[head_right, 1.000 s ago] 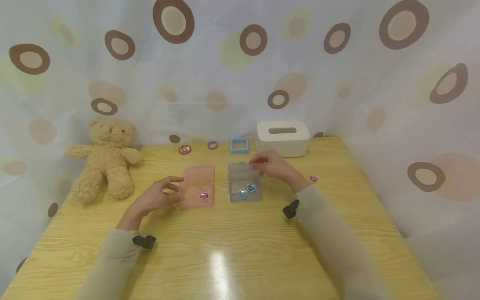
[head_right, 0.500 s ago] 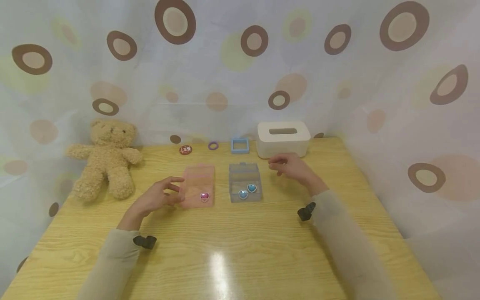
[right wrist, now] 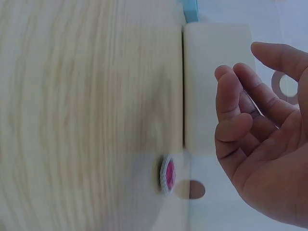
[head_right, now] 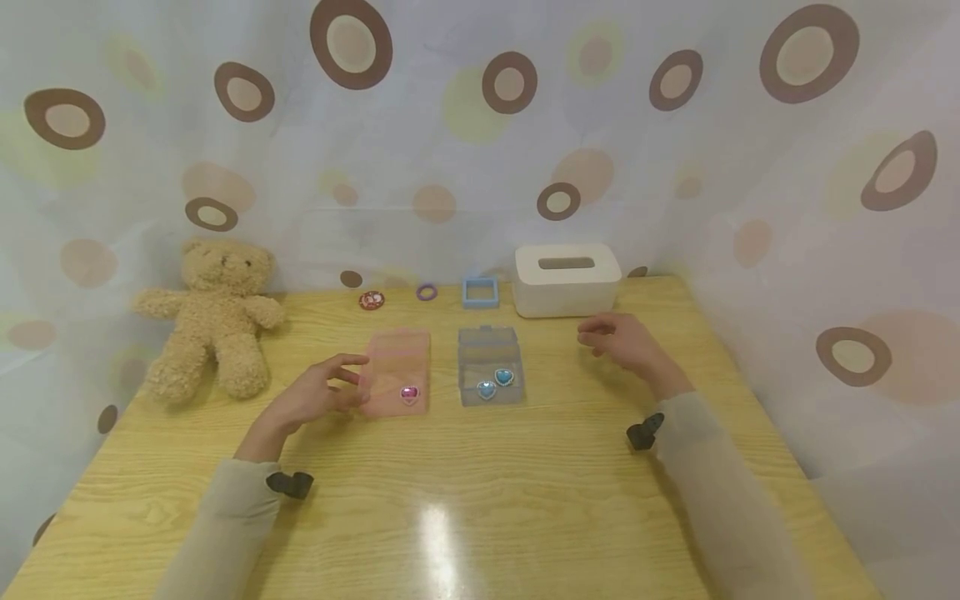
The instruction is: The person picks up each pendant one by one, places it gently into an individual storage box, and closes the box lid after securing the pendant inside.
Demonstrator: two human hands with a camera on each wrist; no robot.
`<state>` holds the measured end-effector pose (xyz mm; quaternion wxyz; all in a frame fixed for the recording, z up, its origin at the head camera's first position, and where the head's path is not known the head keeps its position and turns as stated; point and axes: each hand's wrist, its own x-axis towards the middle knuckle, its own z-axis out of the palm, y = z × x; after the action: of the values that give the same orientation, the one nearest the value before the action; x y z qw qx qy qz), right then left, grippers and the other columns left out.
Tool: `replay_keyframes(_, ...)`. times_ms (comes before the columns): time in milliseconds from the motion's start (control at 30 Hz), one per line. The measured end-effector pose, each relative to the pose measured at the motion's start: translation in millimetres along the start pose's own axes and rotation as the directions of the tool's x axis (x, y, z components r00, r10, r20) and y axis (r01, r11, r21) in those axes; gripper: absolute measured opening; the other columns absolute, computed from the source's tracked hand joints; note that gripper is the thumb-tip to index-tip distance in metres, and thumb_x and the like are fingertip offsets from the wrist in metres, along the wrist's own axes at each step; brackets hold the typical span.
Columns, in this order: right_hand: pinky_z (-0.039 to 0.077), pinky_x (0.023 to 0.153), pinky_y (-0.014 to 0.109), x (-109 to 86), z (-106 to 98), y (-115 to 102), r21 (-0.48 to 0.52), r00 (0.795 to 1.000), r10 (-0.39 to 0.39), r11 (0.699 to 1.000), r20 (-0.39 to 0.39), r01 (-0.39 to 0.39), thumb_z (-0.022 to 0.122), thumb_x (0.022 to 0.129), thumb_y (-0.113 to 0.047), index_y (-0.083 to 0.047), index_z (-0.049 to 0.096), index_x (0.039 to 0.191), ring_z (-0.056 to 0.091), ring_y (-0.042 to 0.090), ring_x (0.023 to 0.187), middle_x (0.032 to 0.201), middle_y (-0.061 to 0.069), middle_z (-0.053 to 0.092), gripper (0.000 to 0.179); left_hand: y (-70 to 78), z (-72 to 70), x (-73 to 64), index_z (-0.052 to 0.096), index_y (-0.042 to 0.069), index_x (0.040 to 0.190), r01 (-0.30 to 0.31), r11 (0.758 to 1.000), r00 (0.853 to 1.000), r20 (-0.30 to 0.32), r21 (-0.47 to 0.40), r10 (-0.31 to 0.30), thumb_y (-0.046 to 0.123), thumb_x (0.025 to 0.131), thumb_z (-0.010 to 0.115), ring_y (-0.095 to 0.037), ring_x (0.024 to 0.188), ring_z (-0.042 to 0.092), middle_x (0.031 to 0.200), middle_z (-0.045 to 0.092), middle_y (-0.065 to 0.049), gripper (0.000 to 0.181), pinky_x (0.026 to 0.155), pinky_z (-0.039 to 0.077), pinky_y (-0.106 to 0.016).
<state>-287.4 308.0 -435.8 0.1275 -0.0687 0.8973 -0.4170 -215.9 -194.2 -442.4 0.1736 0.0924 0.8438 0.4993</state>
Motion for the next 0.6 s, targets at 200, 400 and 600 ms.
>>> replay_keyframes(200,0.053,0.064,0.032,-4.7,-12.3,17.1,-0.023,0.999,0.031,0.999,-0.044,-0.032,0.06,0.1,-0.036,0.0,0.058,0.133,0.062,0.025,0.09,0.126,0.025,0.06,0.049,0.8,-0.1,-0.7,0.037,0.006,0.152,-0.001,1.0,1.0,0.002,-0.001,0.001,0.017,0.095,0.07,-0.027,0.094,0.067,0.133,0.051,-0.029,0.067,0.078,0.058,-0.041)
replay_keyframes(400,0.048,0.061,0.03,-10.6,-22.9,31.5,-0.114,0.995,0.069,0.99,-0.076,-0.077,0.059,0.101,-0.035,-0.001,0.059,0.131,0.057,0.019,0.081,0.128,0.025,0.06,0.046,0.2,-0.6,-1.3,0.037,0.006,0.153,-0.005,1.0,1.0,0.01,0.005,0.005,0.017,0.095,0.069,-0.026,0.096,0.065,0.134,0.051,-0.029,0.067,0.08,0.057,-0.041)
replay_keyframes(600,0.052,0.071,0.03,-15.6,-28.8,42.7,-0.156,0.991,0.113,0.98,-0.07,-0.123,0.058,0.101,-0.036,0.001,0.058,0.132,0.062,0.024,0.094,0.13,0.027,0.06,0.049,1.8,-0.3,-1.6,0.037,0.007,0.153,-0.003,1.0,1.0,0.012,0.006,0.003,0.018,0.095,0.069,-0.026,0.095,0.066,0.135,0.051,-0.029,0.067,0.08,0.058,-0.042)
